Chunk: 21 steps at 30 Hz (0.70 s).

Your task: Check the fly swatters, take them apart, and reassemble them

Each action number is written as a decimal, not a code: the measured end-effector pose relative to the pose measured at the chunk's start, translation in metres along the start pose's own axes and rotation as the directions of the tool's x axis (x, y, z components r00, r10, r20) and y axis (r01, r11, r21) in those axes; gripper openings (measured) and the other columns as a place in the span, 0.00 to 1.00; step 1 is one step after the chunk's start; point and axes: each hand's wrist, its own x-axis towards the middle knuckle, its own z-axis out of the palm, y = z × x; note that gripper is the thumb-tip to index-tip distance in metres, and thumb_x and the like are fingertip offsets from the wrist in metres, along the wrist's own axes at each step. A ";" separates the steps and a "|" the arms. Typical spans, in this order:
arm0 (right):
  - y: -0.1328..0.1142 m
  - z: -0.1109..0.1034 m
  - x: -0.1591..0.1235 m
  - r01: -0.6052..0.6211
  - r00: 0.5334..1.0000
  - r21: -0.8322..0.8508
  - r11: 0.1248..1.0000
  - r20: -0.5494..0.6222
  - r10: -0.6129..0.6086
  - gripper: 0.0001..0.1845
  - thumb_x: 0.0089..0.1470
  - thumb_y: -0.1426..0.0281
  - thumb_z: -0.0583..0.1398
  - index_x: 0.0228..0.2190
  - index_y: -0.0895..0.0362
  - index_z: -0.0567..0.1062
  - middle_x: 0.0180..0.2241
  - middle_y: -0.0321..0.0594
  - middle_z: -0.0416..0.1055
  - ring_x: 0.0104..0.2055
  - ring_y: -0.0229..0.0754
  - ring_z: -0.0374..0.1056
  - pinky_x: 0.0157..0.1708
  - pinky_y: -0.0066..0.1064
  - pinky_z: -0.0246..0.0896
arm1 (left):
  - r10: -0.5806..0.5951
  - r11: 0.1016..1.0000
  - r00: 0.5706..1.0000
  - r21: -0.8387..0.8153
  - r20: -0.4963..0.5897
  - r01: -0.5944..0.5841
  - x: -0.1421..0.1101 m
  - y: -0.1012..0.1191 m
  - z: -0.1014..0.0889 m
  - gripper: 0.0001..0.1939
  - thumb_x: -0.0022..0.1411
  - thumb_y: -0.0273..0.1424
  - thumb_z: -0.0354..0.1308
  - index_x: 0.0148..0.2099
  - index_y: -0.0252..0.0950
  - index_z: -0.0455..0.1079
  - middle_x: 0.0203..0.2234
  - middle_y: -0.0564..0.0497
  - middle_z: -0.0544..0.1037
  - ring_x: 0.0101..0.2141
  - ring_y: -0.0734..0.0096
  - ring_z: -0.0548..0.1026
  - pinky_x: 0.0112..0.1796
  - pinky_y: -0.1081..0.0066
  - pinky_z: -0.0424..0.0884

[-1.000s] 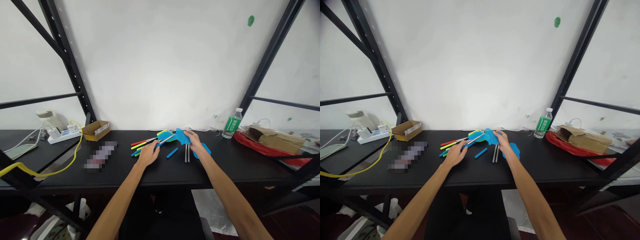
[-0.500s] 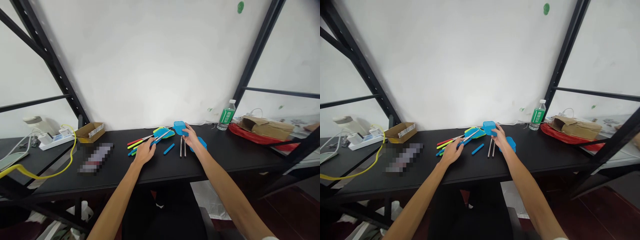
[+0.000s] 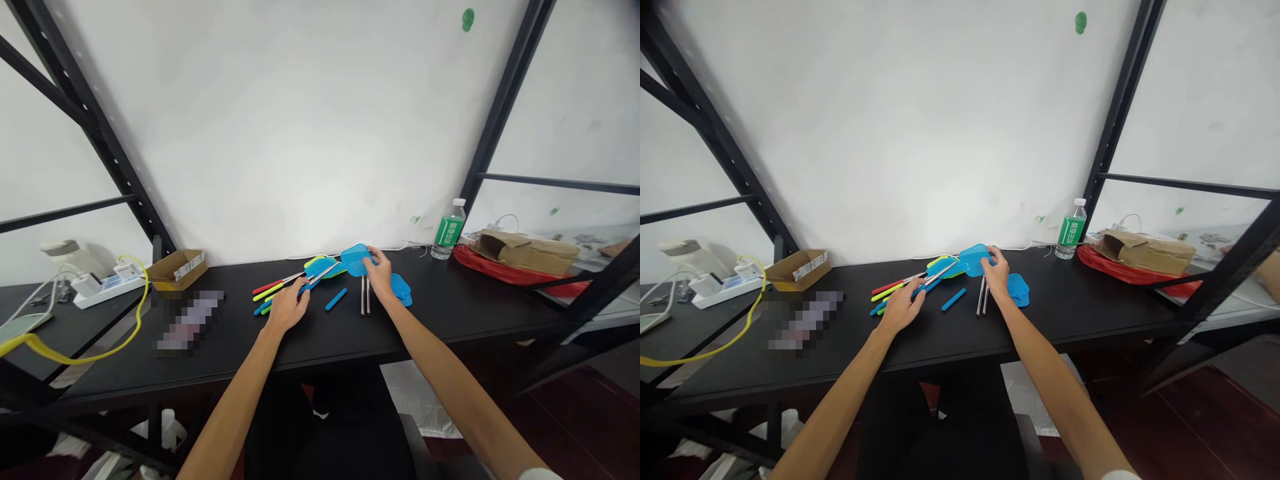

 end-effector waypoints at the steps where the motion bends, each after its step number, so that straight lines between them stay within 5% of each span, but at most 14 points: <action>1: 0.000 0.000 0.000 0.003 1.000 -0.011 1.000 -0.005 -0.003 0.32 0.49 0.59 0.57 0.55 0.55 0.71 0.44 0.46 0.75 0.39 0.47 0.71 0.33 0.33 0.67 | -0.002 1.000 1.000 0.000 0.005 0.002 0.000 0.000 0.000 0.16 0.69 0.36 0.47 0.55 0.41 0.68 0.24 0.53 0.75 0.27 0.63 0.74 0.32 0.69 0.61; 21: 0.011 0.003 0.006 0.101 0.991 0.079 0.992 -0.094 -0.093 0.24 0.50 0.62 0.59 0.48 0.55 0.76 0.53 0.46 0.73 0.54 0.54 0.68 0.48 0.40 0.64 | 0.037 0.999 0.999 0.002 0.019 -0.037 0.000 -0.001 0.001 0.16 0.69 0.36 0.47 0.55 0.42 0.69 0.24 0.54 0.75 0.29 0.64 0.74 0.33 0.69 0.62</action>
